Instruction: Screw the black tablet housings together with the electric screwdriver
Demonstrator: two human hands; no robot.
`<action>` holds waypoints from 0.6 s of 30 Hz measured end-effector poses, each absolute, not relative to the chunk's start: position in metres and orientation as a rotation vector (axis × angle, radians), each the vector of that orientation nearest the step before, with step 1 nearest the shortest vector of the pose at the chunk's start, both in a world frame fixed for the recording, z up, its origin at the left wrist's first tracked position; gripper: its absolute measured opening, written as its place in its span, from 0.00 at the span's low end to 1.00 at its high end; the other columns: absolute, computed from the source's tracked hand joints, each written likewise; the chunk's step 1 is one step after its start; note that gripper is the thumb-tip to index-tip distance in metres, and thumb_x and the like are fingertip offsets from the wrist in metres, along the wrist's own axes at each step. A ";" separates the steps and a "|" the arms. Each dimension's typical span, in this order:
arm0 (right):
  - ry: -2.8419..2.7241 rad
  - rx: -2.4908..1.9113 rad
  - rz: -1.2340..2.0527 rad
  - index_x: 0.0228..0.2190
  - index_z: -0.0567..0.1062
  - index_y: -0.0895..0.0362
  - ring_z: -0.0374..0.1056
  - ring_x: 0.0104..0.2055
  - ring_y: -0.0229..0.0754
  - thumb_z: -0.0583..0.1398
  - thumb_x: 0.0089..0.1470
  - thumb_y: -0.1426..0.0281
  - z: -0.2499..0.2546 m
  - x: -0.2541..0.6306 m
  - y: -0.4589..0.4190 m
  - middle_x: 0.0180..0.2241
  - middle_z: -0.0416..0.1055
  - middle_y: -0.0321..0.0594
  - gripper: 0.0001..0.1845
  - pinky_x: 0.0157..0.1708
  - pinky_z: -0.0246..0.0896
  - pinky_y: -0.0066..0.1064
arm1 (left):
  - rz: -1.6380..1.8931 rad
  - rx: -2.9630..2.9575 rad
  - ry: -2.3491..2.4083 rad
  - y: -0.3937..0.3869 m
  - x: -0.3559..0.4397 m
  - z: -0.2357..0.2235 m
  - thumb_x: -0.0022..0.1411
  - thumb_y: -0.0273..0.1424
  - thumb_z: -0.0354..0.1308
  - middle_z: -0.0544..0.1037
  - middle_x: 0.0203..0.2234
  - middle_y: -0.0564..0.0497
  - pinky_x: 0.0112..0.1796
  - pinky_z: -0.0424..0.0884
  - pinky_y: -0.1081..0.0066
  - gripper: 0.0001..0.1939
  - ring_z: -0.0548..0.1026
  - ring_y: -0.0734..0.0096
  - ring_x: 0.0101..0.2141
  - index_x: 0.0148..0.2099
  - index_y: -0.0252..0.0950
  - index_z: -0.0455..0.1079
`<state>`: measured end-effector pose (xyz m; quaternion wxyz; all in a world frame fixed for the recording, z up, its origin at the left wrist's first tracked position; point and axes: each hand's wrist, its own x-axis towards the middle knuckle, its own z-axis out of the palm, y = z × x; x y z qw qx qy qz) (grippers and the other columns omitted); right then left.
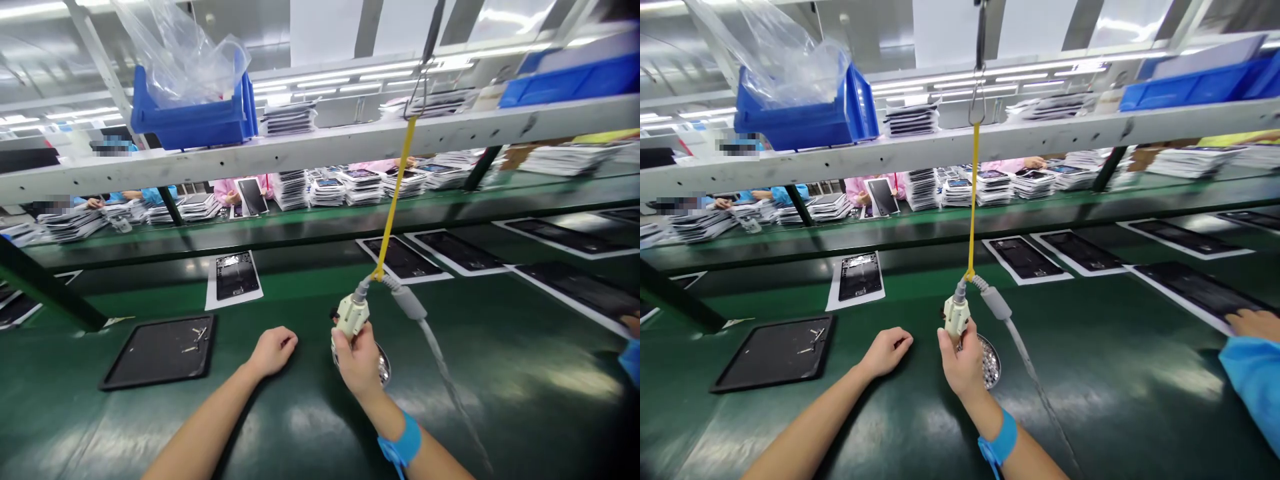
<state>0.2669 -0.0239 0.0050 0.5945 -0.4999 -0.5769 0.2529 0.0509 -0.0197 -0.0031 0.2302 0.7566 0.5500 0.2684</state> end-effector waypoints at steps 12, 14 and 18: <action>-1.302 -1.176 0.631 0.60 0.61 0.52 0.70 0.57 0.54 0.61 0.59 0.52 -0.005 0.262 -0.020 0.56 0.70 0.53 0.33 0.60 0.63 0.51 | 0.720 2.107 1.488 -0.019 0.051 -0.007 0.68 0.33 0.51 0.79 0.31 0.50 0.38 0.69 0.69 0.14 0.76 0.68 0.33 0.37 0.37 0.77; -1.295 -1.188 0.635 0.59 0.61 0.53 0.71 0.57 0.54 0.62 0.59 0.52 -0.007 0.263 -0.020 0.55 0.71 0.53 0.33 0.60 0.63 0.51 | 0.724 2.111 1.483 -0.018 0.050 -0.008 0.68 0.34 0.51 0.79 0.31 0.50 0.38 0.69 0.69 0.14 0.76 0.67 0.33 0.37 0.38 0.77; -1.331 -1.168 0.600 0.58 0.63 0.53 0.73 0.53 0.52 0.61 0.60 0.54 -0.010 0.264 -0.017 0.53 0.73 0.53 0.30 0.56 0.67 0.48 | 0.720 2.107 1.492 -0.018 0.051 -0.008 0.69 0.34 0.50 0.79 0.31 0.50 0.38 0.68 0.70 0.14 0.75 0.68 0.33 0.37 0.38 0.77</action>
